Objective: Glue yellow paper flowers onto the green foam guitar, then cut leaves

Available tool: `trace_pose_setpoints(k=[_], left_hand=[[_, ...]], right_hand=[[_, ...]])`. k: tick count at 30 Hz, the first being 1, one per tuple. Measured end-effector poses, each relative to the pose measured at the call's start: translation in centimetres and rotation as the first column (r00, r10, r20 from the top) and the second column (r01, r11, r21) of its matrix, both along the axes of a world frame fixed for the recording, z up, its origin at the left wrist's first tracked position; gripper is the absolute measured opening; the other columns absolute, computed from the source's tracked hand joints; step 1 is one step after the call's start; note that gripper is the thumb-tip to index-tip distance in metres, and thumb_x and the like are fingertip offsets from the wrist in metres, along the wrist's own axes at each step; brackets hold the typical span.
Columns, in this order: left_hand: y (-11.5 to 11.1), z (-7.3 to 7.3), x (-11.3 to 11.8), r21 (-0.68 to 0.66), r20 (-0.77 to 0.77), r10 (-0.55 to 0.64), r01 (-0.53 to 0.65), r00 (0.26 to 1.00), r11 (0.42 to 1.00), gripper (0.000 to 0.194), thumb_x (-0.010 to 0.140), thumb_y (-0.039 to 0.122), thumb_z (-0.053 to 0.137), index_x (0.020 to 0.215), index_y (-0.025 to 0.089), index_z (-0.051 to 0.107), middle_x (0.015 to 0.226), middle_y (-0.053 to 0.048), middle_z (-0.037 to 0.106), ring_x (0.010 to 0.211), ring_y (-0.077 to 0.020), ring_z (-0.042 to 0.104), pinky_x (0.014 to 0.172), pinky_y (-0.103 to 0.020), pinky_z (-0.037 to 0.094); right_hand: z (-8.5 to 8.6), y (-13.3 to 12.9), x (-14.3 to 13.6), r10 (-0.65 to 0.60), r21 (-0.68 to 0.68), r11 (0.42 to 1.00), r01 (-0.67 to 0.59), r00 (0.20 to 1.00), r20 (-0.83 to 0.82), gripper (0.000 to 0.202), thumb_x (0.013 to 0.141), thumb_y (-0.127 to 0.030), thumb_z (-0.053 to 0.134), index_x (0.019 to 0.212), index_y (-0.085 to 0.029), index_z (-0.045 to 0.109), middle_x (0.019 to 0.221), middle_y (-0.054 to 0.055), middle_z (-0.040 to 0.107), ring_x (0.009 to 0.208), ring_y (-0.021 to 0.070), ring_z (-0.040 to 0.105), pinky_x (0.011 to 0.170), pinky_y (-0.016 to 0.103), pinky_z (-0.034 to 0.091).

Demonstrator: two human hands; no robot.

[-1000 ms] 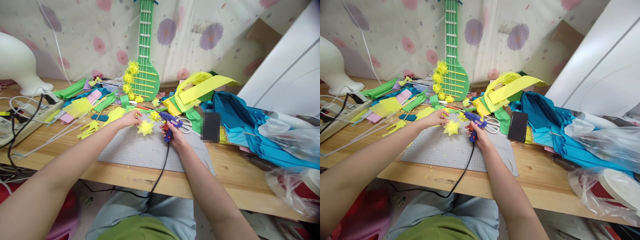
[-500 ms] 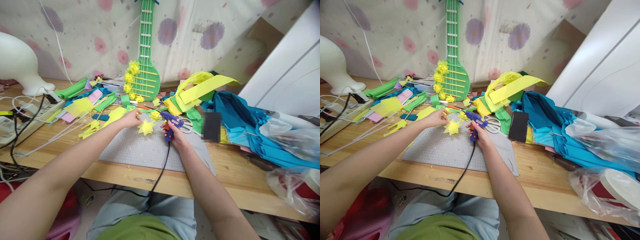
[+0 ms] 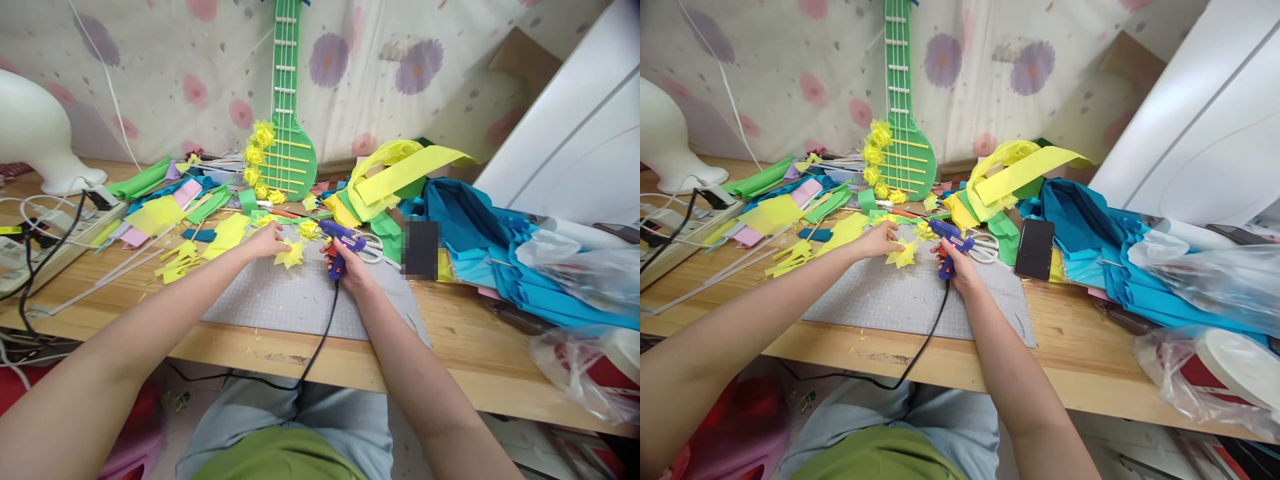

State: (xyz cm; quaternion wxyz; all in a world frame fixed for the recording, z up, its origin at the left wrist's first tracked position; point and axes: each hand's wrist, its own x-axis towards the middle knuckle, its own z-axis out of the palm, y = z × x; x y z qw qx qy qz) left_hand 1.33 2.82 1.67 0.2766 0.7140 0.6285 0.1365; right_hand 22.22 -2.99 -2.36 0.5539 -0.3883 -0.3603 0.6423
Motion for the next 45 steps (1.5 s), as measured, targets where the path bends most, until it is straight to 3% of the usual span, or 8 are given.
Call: trace_pose_setpoints(k=[7, 13, 21, 29, 34, 38, 42, 45], left_hand=[[0.2, -0.3, 0.2, -0.043, 0.119, 0.096, -0.092, 0.988, 0.995, 0.052, 0.053, 0.042, 0.074, 0.094, 0.019, 0.051, 0.089, -0.005, 0.063, 0.077, -0.0198, 0.061, 0.06, -0.027, 0.042], [0.2, -0.6, 0.7, -0.073, 0.119, 0.101, -0.093, 0.988, 0.993, 0.057, 0.052, 0.037, 0.075, 0.099, 0.018, 0.049, 0.093, -0.006, 0.061, 0.078, -0.0202, 0.06, 0.06, -0.027, 0.042], [0.1, -0.2, -0.1, -0.181, 0.295, 0.164, -0.113, 0.941, 0.977, 0.05, 0.056, 0.038, 0.072, 0.096, 0.019, 0.049, 0.08, -0.003, 0.059, 0.063, -0.0144, 0.056, 0.055, -0.025, 0.04], [-0.2, -0.6, -0.1, -0.031, 0.084, 0.056, -0.054, 0.995, 0.998, 0.057, 0.054, 0.04, 0.073, 0.102, 0.019, 0.05, 0.103, -0.008, 0.059, 0.081, -0.0196, 0.06, 0.065, -0.027, 0.043], [-0.3, -0.3, -0.2, 0.047, 0.016, 0.028, -0.029, 0.999, 0.998, 0.055, 0.055, 0.041, 0.072, 0.102, 0.021, 0.05, 0.103, -0.007, 0.061, 0.088, -0.0218, 0.06, 0.074, -0.03, 0.043], [-0.6, 1.2, -0.4, 0.039, 0.189, 0.091, -0.1, 0.978, 0.994, 0.047, 0.059, 0.04, 0.07, 0.097, 0.019, 0.053, 0.097, -0.006, 0.061, 0.084, -0.0188, 0.059, 0.07, -0.028, 0.043], [-0.5, 2.7, -1.0, 0.082, 0.429, 0.112, -0.162, 0.896, 0.983, 0.026, 0.066, 0.034, 0.063, 0.084, 0.017, 0.056, 0.084, -0.003, 0.062, 0.075, -0.014, 0.057, 0.069, -0.026, 0.042], [-0.1, 3.3, -1.8, 0.13, 0.516, 0.108, -0.202, 0.85, 0.971, 0.016, 0.071, 0.032, 0.057, 0.075, 0.016, 0.057, 0.074, -0.001, 0.06, 0.069, -0.0121, 0.054, 0.068, -0.026, 0.041]], right_hand=[[0.0, 0.0, -0.1, -0.001, 0.001, 1.0, 0.001, 1.0, -0.006, 0.035, 0.062, -0.051, 0.07, 0.069, -0.019, 0.061, 0.075, 0.0, 0.065, 0.053, 0.0061, 0.054, 0.043, 0.018, 0.038], [0.1, 0.0, 0.0, -0.004, 0.008, 1.0, 0.004, 1.0, 0.003, 0.036, 0.061, -0.052, 0.071, 0.069, -0.018, 0.062, 0.075, 0.0, 0.066, 0.053, 0.006, 0.054, 0.043, 0.018, 0.039], [0.0, 0.1, 0.0, -0.007, 0.013, 1.0, 0.007, 1.0, -0.017, 0.036, 0.06, -0.052, 0.072, 0.068, -0.018, 0.062, 0.074, 0.0, 0.066, 0.052, 0.0054, 0.054, 0.043, 0.017, 0.039], [0.0, 0.1, 0.1, -0.009, 0.011, 1.0, 0.009, 1.0, -0.007, 0.035, 0.061, -0.051, 0.071, 0.069, -0.019, 0.062, 0.076, 0.0, 0.066, 0.053, 0.0061, 0.054, 0.043, 0.017, 0.039], [-0.1, 0.1, 0.1, -0.015, 0.009, 1.0, 0.015, 1.0, 0.002, 0.034, 0.061, -0.051, 0.07, 0.069, -0.019, 0.061, 0.076, 0.001, 0.066, 0.053, 0.0065, 0.054, 0.043, 0.018, 0.039], [0.0, 0.1, 0.1, -0.015, 0.0, 1.0, 0.015, 1.0, -0.01, 0.035, 0.061, -0.051, 0.07, 0.069, -0.019, 0.061, 0.076, 0.001, 0.066, 0.052, 0.0061, 0.054, 0.043, 0.018, 0.038], [0.1, 0.1, 0.1, -0.013, -0.007, 1.0, 0.013, 1.0, -0.016, 0.036, 0.06, -0.052, 0.072, 0.069, -0.019, 0.061, 0.075, 0.0, 0.066, 0.052, 0.0059, 0.053, 0.042, 0.017, 0.038], [0.1, 0.1, 0.1, -0.019, -0.009, 1.0, 0.019, 1.0, -0.02, 0.036, 0.06, -0.052, 0.072, 0.069, -0.019, 0.061, 0.074, 0.0, 0.066, 0.052, 0.0062, 0.054, 0.042, 0.018, 0.038]])
